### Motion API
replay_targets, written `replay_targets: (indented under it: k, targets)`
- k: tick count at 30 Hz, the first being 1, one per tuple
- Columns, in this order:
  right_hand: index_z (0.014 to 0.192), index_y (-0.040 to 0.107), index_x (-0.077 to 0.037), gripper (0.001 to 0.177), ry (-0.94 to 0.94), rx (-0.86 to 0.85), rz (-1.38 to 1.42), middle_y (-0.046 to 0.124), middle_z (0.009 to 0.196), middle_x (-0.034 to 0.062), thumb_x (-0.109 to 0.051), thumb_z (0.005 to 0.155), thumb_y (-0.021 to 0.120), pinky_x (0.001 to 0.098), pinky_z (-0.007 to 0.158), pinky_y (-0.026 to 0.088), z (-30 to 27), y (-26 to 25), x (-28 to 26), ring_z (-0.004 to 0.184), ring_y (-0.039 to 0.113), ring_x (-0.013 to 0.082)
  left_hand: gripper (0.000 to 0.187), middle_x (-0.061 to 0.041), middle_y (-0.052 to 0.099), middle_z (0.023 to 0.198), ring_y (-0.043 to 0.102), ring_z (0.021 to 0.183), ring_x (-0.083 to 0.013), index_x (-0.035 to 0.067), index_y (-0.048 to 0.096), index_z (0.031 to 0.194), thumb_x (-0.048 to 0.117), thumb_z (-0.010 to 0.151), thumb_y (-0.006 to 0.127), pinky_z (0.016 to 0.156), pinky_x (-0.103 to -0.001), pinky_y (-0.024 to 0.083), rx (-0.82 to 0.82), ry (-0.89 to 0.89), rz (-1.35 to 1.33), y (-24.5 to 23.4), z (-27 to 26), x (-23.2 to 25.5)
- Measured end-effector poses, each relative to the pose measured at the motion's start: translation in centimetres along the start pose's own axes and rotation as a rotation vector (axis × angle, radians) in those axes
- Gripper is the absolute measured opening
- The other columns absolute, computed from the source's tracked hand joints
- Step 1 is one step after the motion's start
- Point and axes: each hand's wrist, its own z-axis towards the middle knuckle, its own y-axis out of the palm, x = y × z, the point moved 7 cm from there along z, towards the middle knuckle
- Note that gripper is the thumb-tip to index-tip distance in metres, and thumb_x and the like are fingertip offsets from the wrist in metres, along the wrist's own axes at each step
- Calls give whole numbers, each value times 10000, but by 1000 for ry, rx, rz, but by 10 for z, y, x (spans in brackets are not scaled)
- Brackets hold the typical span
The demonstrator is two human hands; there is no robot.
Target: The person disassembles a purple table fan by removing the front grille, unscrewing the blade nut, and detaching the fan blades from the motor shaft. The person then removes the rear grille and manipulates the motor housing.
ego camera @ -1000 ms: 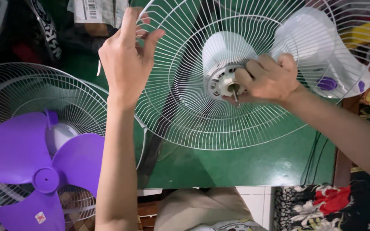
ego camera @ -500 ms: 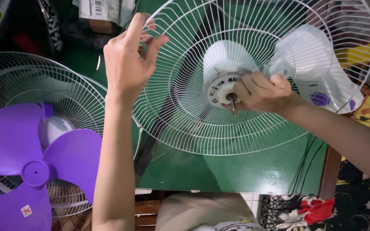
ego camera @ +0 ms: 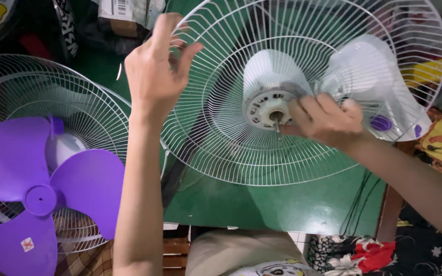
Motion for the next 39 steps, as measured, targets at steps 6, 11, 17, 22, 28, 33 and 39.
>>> replay_targets:
  k: [6, 11, 17, 22, 28, 33, 39]
  targets:
    - [1131, 751, -226, 515, 89, 30, 88, 714, 1018, -74, -702, 968, 641, 343, 812, 257, -27, -10, 7, 905, 634, 64, 556, -103, 553, 1384, 434, 1405, -342, 45, 541, 1365, 328, 991, 839, 1238, -488, 342, 378, 2, 326, 0, -76, 29]
    - [1351, 712, -203, 673, 99, -109, 119, 699, 1179, -70, -727, 928, 707, 377, 914, 301, -22, -8, -6, 1053, 642, 71, 684, -157, 525, 1415, 439, 1347, -338, 137, 600, 1334, 331, 749, 897, 1077, -491, 332, 34, -62, 229, 70, -140, 68]
    - [1405, 672, -195, 745, 142, -110, 263, 664, 1262, -88, -611, 798, 791, 410, 920, 327, -8, -6, -12, 1106, 618, 73, 879, -223, 279, 1545, 284, 1452, -416, 92, 414, 1489, 305, 782, 891, 1229, -527, 276, 386, -415, 184, 93, -207, 68]
    - [1392, 675, -173, 727, 69, -114, 300, 660, 1273, -78, -582, 800, 780, 402, 868, 334, -8, -2, -12, 1136, 623, 90, 952, -276, 328, 1400, 385, 1284, -380, -66, 218, 1464, 183, 831, 885, 1091, -521, 295, 686, -1035, -118, 116, -314, 40]
    - [1293, 691, -190, 648, 38, -65, 273, 585, 1063, -78, -579, 782, 780, 418, 822, 328, -9, 5, -18, 1024, 591, 92, 483, -151, 699, 1178, 733, 1036, -231, -31, 498, 1374, -69, 902, 598, 876, -334, 598, 707, -973, -360, 138, -340, -16]
    - [1193, 668, -167, 657, 123, -90, 371, 551, 996, -43, -649, 764, 789, 437, 811, 326, 7, 9, -20, 971, 562, 141, 426, -181, 762, 1115, 768, 988, -233, 2, 593, 1304, -95, 892, 642, 856, -319, 597, 659, -944, -280, 110, -326, -58]
    - [1196, 649, -137, 669, 172, -90, 416, 586, 1111, -18, -602, 756, 842, 475, 876, 347, 27, -6, -19, 1064, 562, 163, 597, -219, 648, 1344, 648, 1227, -321, -7, 512, 1444, -8, 879, 705, 1060, -409, 511, 649, -900, 2, 84, -292, -50]
